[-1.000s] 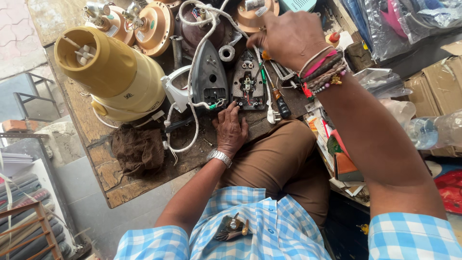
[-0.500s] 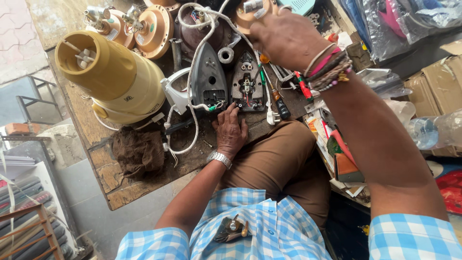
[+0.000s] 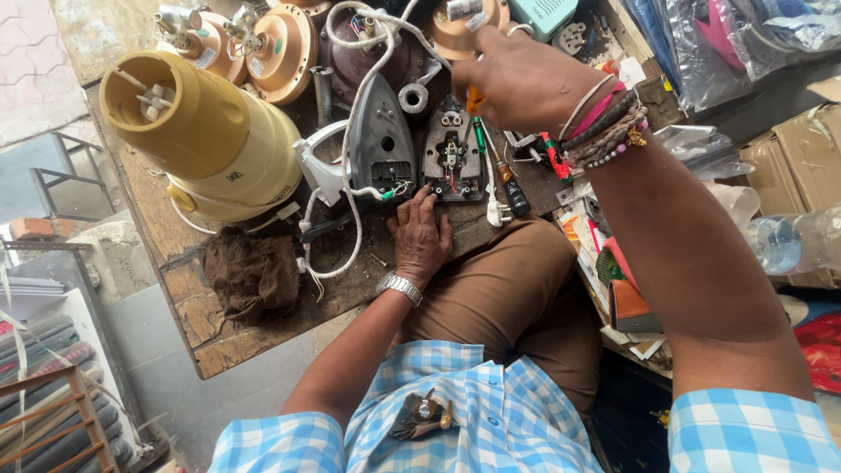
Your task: The person repairs a disassembled electric iron by manipulating internal wires and components with a screwdriver. They adjust connections within the iron's base and handle the power cord while seated at a cluttered workbench.
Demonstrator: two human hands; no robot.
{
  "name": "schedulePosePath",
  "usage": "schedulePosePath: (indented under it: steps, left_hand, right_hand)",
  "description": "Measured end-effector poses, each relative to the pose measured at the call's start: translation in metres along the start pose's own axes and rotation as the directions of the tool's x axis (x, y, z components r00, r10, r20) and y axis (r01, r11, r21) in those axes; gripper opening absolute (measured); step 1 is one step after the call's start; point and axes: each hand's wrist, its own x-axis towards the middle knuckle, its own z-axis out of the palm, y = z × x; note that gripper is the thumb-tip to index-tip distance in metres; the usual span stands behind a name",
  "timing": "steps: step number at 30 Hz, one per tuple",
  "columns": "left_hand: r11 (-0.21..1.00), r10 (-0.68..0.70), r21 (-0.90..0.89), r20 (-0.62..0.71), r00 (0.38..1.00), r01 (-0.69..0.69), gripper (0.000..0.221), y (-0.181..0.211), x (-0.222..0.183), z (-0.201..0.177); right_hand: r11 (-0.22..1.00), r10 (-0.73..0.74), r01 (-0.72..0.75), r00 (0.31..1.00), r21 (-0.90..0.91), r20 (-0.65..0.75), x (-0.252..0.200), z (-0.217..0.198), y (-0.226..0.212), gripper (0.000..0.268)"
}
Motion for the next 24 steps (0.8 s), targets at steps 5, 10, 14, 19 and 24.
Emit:
schedulePosePath:
  steps: [5, 10, 14, 19, 24]
  left_hand:
    - [1.0, -0.001, 0.0, 0.004, 1.0, 0.001, 0.054, 0.0, -0.001, 0.0]
    - [1.0, -0.007, -0.008, 0.007, 1.0, 0.007, 0.054, 0.001, 0.0, -0.001]
    - [1.0, -0.002, -0.011, -0.005, 1.0, 0.002, 0.054, 0.0, 0.0, -0.001]
    - [1.0, -0.007, -0.006, 0.0, 1.0, 0.007, 0.056, 0.001, 0.0, -0.001]
    - [1.0, -0.002, -0.009, -0.007, 1.0, 0.002, 0.056, 0.001, 0.0, 0.0]
  right_hand:
    - [0.899, 0.427, -0.438, 0.86, -0.024, 0.279, 0.007, 0.001, -0.003, 0.037]
    - [0.985, -0.167, 0.172, 0.961, 0.005, -0.222, -0.002, 0.014, 0.014, 0.034]
    - [0.985, 0.149, -0.156, 0.984, 0.072, 0.094, 0.006, -0.001, -0.005, 0.038]
    - [1.0, 0.023, -0.022, 0.999, 0.016, -0.049, 0.0, -0.001, 0.002, 0.021]
    - [0.967, 0.15, -0.119, 0.98, 0.224, -0.128, -0.007, 0.021, 0.0, 0.044]
